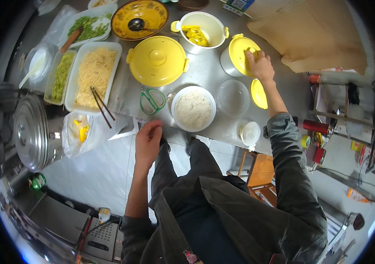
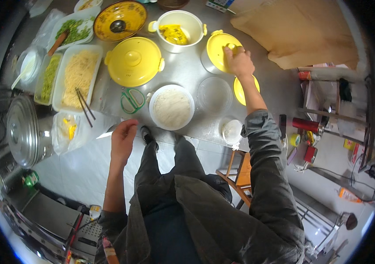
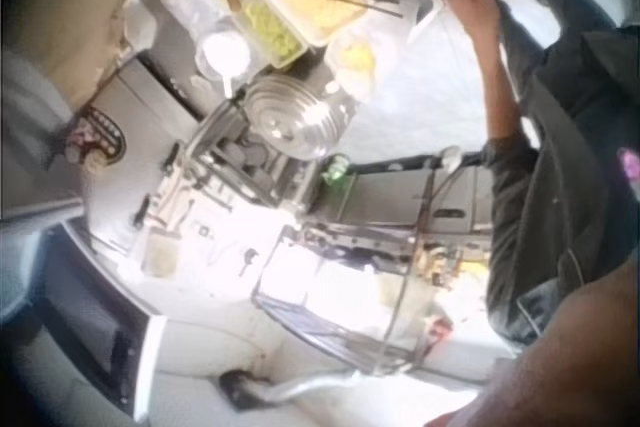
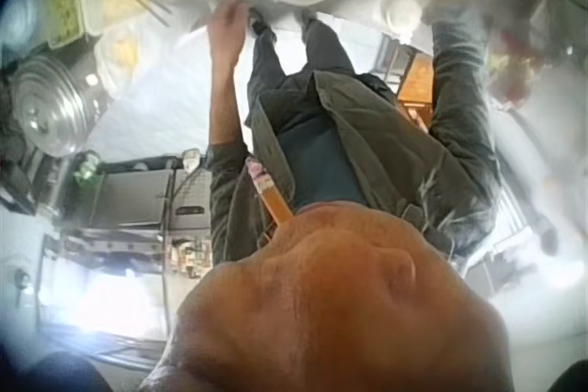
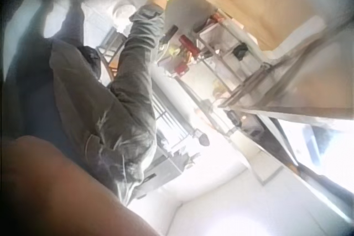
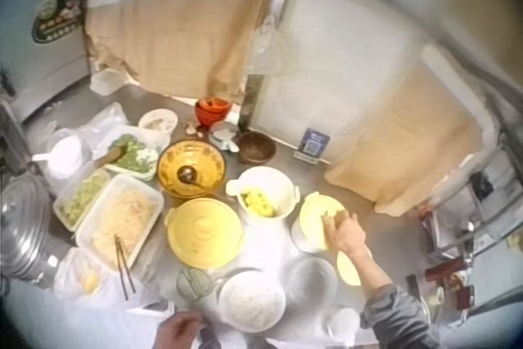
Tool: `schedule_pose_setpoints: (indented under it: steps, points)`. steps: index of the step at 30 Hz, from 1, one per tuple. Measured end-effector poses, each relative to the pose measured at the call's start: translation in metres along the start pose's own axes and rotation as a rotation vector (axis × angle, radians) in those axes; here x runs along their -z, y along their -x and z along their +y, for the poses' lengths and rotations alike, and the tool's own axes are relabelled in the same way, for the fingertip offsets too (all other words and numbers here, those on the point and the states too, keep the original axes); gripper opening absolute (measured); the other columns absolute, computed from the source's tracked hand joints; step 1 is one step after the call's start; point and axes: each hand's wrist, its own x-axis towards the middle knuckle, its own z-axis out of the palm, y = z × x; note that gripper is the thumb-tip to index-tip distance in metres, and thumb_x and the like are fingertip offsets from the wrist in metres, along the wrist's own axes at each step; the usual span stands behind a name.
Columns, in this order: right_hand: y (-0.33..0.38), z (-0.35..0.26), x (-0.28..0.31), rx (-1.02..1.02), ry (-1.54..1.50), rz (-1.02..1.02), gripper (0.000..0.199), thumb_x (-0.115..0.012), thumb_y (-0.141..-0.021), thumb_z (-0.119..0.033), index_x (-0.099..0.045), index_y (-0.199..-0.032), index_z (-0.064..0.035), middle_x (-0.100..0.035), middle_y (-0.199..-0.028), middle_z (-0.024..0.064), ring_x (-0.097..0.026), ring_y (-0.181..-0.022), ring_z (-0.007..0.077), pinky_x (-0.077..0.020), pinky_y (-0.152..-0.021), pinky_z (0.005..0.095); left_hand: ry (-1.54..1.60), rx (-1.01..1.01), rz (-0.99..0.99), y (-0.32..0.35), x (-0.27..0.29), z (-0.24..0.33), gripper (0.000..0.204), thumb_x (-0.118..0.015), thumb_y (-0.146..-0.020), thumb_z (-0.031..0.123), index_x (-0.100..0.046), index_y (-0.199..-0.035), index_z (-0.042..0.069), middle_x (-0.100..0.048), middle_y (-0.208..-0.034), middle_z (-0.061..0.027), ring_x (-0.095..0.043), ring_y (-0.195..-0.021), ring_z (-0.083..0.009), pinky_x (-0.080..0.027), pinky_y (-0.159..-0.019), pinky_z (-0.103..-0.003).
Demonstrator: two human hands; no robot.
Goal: The person assembles a takeout meal by scooping rice into a bowl, adding a meat sauce, shredded vegetables, and green onions. They then cover the bowl, place it in a paper bag, and seal the bag with a receipt.
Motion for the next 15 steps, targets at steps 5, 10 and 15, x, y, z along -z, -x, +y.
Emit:
schedule_pose_setpoints:
  steps: [5, 10, 15]
  points:
    - [-0.015, -0.01, 0.0, 0.118, -0.049, -0.02, 0.05, -0.055, -0.094, -0.048, -0.064, -0.105, 0.0003, -0.069, -0.107, 0.0245, -0.067, -0.098, 0.0422, -0.053, -0.085, 0.0513, -0.057, -0.111, -0.216, -0.042, -0.036, 0.036, 0.017, -0.061, -0.097, 0.009, -0.067, -0.111, 0.001, -0.069, -0.094, -0.0054, -0.062, -0.084, -0.0094, -0.049, -0.075, -0.025]
    - [-0.016, 0.01, 0.011, 0.223, -0.16, -0.065, 0.05, -0.06, -0.095, -0.043, -0.062, -0.118, 0.0006, -0.069, -0.106, 0.023, -0.068, -0.095, 0.0392, -0.0527, -0.084, 0.0452, 0.013, -0.197, -0.263, -0.056, -0.085, 0.044, 0.018, -0.063, -0.096, 0.011, -0.067, -0.11, 0.001, -0.071, -0.093, -0.0112, -0.066, -0.081, -0.0151, -0.051, -0.074, -0.027]
    - [-0.012, 0.024, -0.001, 0.441, -0.312, -0.045, 0.045, -0.061, -0.094, -0.038, -0.062, -0.115, 0.0025, -0.065, -0.115, 0.0253, -0.063, -0.104, 0.0431, -0.0508, -0.088, 0.0473, -0.335, -0.319, -0.184, -0.126, -0.147, 0.098, 0.028, -0.052, -0.101, 0.022, -0.068, -0.105, 0.0, -0.069, -0.097, -0.0225, -0.07, -0.091, -0.0322, -0.054, -0.079, -0.04]
